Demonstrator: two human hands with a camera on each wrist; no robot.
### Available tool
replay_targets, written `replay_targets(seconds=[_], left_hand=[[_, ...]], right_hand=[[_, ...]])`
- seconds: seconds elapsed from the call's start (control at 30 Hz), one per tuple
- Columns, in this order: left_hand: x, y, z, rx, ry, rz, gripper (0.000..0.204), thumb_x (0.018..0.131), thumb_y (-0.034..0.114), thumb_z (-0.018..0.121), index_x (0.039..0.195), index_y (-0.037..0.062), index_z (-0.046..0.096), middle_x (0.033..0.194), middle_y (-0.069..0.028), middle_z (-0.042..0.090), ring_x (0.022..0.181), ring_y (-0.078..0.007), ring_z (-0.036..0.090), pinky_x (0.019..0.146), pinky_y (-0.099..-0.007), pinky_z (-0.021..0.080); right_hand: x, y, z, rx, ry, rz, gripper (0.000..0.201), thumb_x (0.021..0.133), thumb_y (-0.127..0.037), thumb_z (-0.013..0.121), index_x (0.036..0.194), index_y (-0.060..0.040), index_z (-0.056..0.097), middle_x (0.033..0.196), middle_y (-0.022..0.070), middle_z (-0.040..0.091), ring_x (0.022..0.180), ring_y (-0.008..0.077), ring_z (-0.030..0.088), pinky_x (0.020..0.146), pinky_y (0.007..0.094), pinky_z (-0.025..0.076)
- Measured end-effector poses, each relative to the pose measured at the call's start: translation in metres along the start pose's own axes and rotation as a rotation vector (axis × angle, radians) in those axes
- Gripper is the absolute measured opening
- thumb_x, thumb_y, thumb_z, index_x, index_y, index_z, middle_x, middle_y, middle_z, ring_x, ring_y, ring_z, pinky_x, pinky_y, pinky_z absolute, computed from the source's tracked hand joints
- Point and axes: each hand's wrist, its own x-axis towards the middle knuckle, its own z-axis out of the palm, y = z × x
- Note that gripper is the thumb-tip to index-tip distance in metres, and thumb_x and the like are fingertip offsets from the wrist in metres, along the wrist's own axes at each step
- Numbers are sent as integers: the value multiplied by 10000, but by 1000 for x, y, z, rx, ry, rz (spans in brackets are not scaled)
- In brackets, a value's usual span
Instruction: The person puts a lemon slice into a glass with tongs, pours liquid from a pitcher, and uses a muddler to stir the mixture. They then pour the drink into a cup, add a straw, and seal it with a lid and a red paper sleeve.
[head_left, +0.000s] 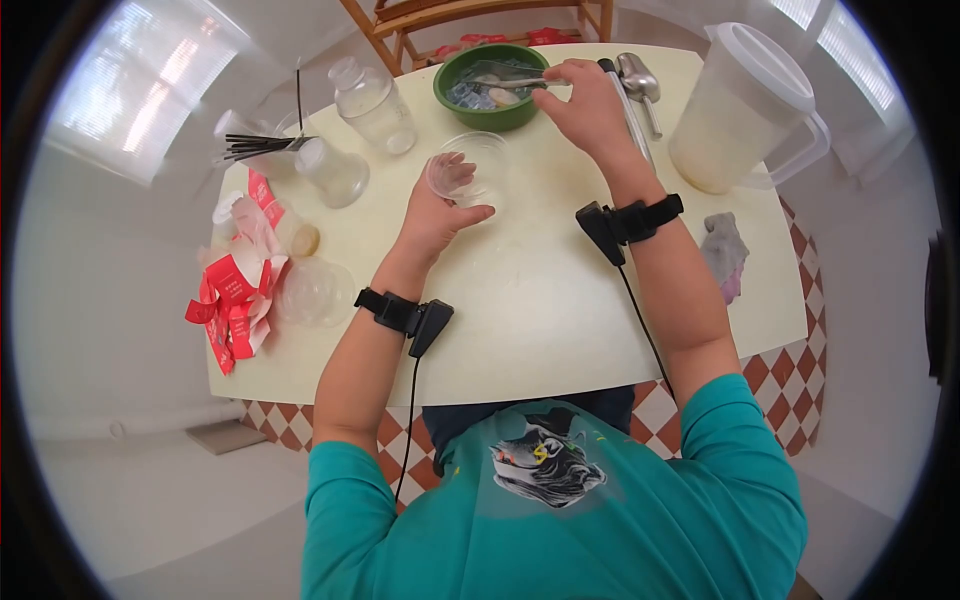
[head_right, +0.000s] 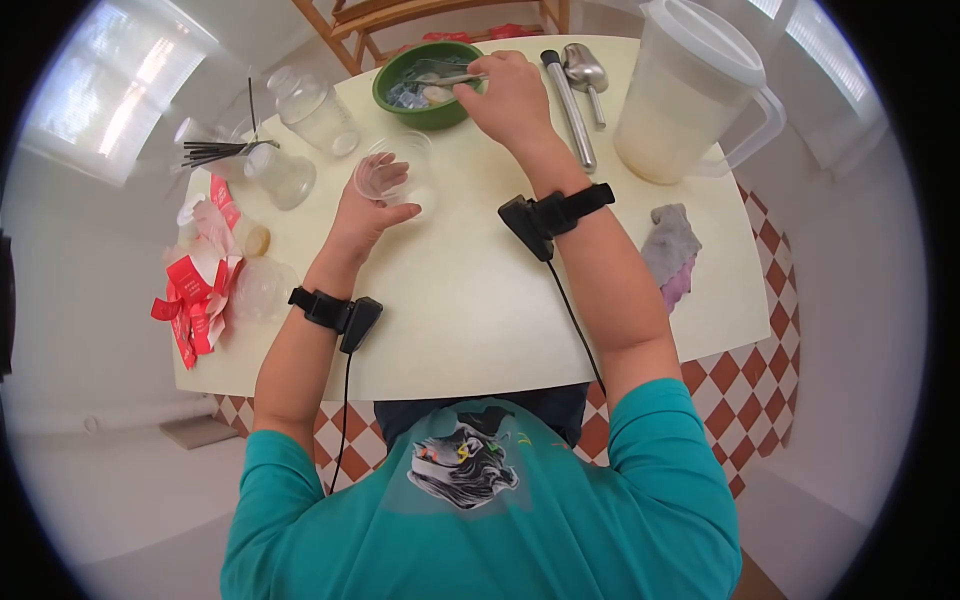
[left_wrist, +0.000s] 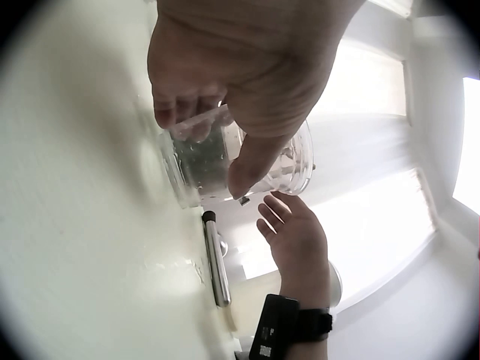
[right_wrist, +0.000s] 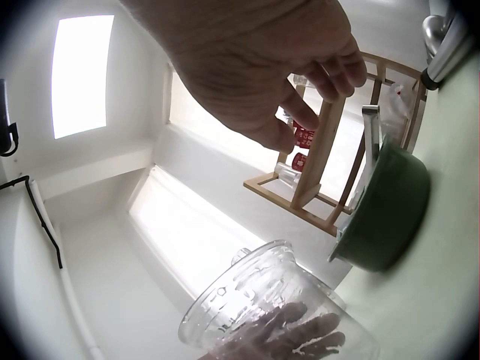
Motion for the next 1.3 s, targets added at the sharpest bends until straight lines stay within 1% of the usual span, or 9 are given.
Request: replay_targets(seconds=[0.13,0.57,0.63,0.77,1.0,1.07,1.2,1.27,1.3], left_hand=[[-7,-5,5,-54,-15,15,895,561,47,841,1322,-1,374,1269,-179,515,1218,-273,485,1009,-374,399],[-14,-6,5,63,17,67,824,580,85,839,1277,8,407,1244,-168,523,1209,-278,500,1011,-360,417],[-20,-1,-5,321,80,177,789,593,113,830,1258,9,419,1243,-155,531,1206,-273,507,1012,-352,415],[-32,31,-55,423,173,251,764,600,128,813,1259,58,432,1226,-116,555,1165,-244,529,948,-365,450],[-30,93,-168,924,425,336,716,618,126,785,1248,70,449,1178,-155,586,1117,-317,551,933,-374,459],[-28,97,-193,1349,532,383,648,620,78,760,1202,89,473,1121,-130,600,1053,-327,555,881,-397,475],[-12,98,-214,1643,410,390,497,665,26,686,1124,87,504,1044,-101,604,1003,-320,552,826,-419,476],[-1,90,-216,1809,299,583,355,711,4,613,1050,85,542,980,-77,593,981,-285,558,786,-400,475],[4,85,-218,1810,299,584,355,711,4,613,1050,85,542,980,-77,593,981,-285,558,786,-400,475]], right_hand=[[1,4,4,-9,-6,-14,360,756,-329,710,1028,-94,690,1178,143,576,1099,315,529,943,405,446],[-1,2,5,-26,-58,-41,351,757,-316,713,1023,-89,687,1180,150,578,1098,321,533,933,402,445],[0,2,7,-17,-68,-45,351,758,-315,712,1024,-87,686,1180,149,579,1100,321,536,933,399,444],[3,2,5,-14,-79,-46,352,763,-314,710,1027,-83,685,1178,150,586,1097,319,546,925,399,450],[2,-3,3,1,-57,-59,346,763,-305,709,1022,-78,686,1165,148,600,1065,325,567,905,402,460],[1,-3,2,6,-69,-53,347,762,-304,709,1025,-78,685,1166,150,599,1067,326,565,903,404,461],[2,-2,3,16,-44,-62,345,759,-301,712,1019,-75,687,1154,158,606,1057,330,570,896,407,465],[3,-4,2,15,-44,-61,344,758,-300,713,1015,-72,688,1150,160,609,1051,331,575,893,407,466],[3,-3,2,11,-40,-72,343,757,-298,714,1011,-70,688,1147,162,612,1047,330,580,893,405,467]])
